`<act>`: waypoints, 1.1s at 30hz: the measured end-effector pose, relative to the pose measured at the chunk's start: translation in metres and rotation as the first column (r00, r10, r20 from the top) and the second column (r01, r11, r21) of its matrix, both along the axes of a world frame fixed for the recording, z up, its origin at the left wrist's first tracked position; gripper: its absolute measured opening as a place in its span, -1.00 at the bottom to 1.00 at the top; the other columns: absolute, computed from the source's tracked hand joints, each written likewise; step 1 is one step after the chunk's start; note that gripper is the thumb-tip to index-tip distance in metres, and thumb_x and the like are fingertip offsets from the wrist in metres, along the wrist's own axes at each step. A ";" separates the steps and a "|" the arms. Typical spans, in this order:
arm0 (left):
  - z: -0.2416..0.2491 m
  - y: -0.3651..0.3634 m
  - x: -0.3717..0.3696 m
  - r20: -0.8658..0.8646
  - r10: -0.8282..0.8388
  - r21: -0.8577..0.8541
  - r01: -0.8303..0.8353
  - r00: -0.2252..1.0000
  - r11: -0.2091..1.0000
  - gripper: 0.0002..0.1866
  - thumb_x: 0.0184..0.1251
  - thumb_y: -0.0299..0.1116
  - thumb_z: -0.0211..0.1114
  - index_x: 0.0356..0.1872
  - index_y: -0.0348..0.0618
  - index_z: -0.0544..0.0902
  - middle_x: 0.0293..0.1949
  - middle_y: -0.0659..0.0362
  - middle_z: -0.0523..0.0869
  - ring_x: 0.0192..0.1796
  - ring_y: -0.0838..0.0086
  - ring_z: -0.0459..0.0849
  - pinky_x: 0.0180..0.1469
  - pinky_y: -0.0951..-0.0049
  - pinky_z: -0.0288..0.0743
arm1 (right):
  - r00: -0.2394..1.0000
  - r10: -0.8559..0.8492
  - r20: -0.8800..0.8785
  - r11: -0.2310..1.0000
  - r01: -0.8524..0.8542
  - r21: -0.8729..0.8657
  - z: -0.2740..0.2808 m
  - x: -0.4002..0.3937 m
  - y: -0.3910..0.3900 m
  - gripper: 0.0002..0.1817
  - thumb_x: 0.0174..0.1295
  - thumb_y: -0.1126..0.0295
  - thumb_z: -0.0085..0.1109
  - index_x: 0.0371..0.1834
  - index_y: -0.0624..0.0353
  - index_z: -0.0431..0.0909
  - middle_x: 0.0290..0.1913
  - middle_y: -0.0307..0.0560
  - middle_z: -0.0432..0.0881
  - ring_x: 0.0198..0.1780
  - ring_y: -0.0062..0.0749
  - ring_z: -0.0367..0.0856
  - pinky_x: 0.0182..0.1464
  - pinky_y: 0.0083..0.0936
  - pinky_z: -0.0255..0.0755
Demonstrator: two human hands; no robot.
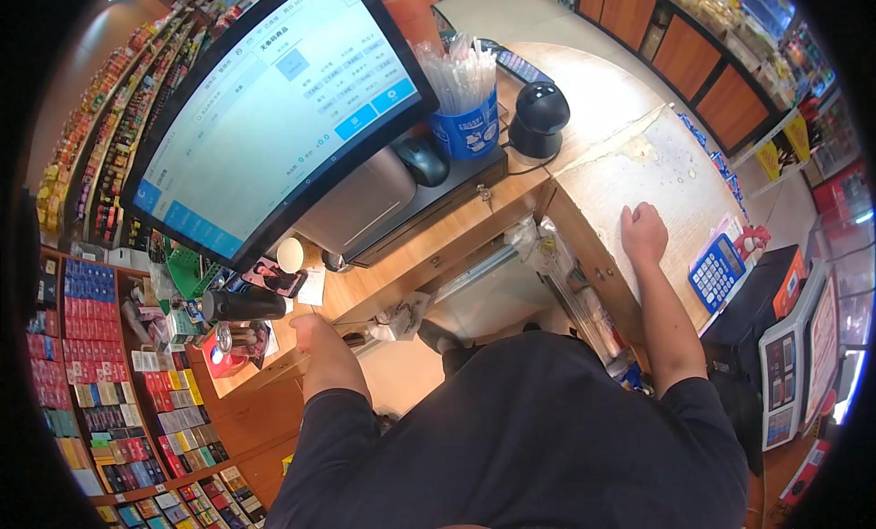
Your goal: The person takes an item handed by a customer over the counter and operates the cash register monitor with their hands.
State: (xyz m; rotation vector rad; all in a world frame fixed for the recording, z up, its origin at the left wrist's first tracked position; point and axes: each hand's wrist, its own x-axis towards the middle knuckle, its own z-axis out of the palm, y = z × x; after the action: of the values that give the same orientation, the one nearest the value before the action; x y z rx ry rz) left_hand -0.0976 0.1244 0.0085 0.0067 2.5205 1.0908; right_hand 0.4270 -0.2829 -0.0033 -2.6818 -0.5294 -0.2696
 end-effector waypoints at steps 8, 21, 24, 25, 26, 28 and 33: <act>-0.001 0.001 -0.003 0.018 -0.012 0.000 0.012 1.000 1.000 -0.24 0.46 0.13 0.19 0.30 -0.48 0.46 0.27 -0.33 0.66 0.26 -0.17 0.70 0.30 -0.14 0.59 | 1.000 -0.001 -0.006 1.000 0.001 -0.008 0.000 0.001 0.000 -0.59 0.43 0.04 0.25 -0.39 0.16 0.52 -0.30 0.11 0.64 -0.24 0.18 0.64 -0.17 0.05 0.46; -0.003 0.000 -0.004 0.016 -0.028 0.001 0.028 0.999 1.000 -0.21 0.47 0.15 0.17 0.32 -0.51 0.43 0.28 -0.34 0.65 0.26 -0.18 0.69 0.30 -0.14 0.59 | 1.000 -0.006 -0.014 1.000 0.006 -0.007 0.002 -0.001 0.001 -0.62 0.40 0.06 0.28 -0.39 0.14 0.53 -0.29 0.09 0.64 -0.22 0.17 0.65 -0.15 0.06 0.47; 0.002 -0.002 -0.001 0.013 -0.022 0.003 0.022 1.000 1.000 -0.21 0.46 0.14 0.19 0.31 -0.52 0.43 0.27 -0.34 0.65 0.26 -0.18 0.70 0.30 -0.14 0.59 | 1.000 -0.002 -0.011 1.000 0.002 -0.006 0.001 0.000 0.001 -0.61 0.40 0.05 0.27 -0.39 0.14 0.53 -0.29 0.09 0.64 -0.21 0.17 0.65 -0.15 0.06 0.47; 0.004 -0.003 0.000 0.012 -0.019 0.005 0.019 1.000 1.000 -0.21 0.46 0.13 0.20 0.31 -0.52 0.44 0.27 -0.34 0.66 0.25 -0.18 0.70 0.30 -0.14 0.60 | 1.000 -0.002 -0.011 1.000 0.001 -0.004 0.000 0.000 0.000 -0.61 0.40 0.05 0.27 -0.39 0.14 0.53 -0.29 0.09 0.64 -0.21 0.17 0.65 -0.14 0.06 0.47; 0.003 -0.002 0.000 0.010 -0.020 0.005 0.020 1.000 1.000 -0.22 0.46 0.13 0.20 0.31 -0.52 0.43 0.26 -0.34 0.66 0.25 -0.18 0.71 0.30 -0.14 0.60 | 1.000 -0.001 -0.012 1.000 0.001 -0.002 0.000 0.000 0.000 -0.61 0.41 0.05 0.27 -0.39 0.14 0.53 -0.29 0.09 0.64 -0.21 0.17 0.65 -0.14 0.06 0.47; 0.000 -0.001 -0.002 0.006 -0.022 0.007 0.022 1.000 1.000 -0.22 0.46 0.12 0.20 0.31 -0.51 0.43 0.26 -0.34 0.66 0.25 -0.18 0.71 0.29 -0.14 0.60 | 1.000 -0.005 -0.014 1.000 0.005 -0.004 0.000 0.000 0.001 -0.60 0.41 0.04 0.26 -0.39 0.15 0.53 -0.30 0.10 0.64 -0.21 0.17 0.65 -0.14 0.06 0.47; 0.002 -0.002 0.000 0.005 -0.029 0.000 0.029 1.000 1.000 -0.22 0.48 0.13 0.17 0.31 -0.52 0.42 0.24 -0.35 0.68 0.24 -0.18 0.71 0.28 -0.13 0.61 | 1.000 0.000 -0.009 1.000 0.000 0.001 0.002 -0.001 0.000 -0.60 0.42 0.04 0.25 -0.39 0.15 0.53 -0.30 0.10 0.64 -0.22 0.17 0.65 -0.14 0.06 0.47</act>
State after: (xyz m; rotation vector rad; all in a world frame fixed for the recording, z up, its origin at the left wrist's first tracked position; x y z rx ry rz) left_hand -0.0978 0.1222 0.0105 0.0402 2.5079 1.0777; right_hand 0.4260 -0.2824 -0.0017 -2.6811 -0.5265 -0.2570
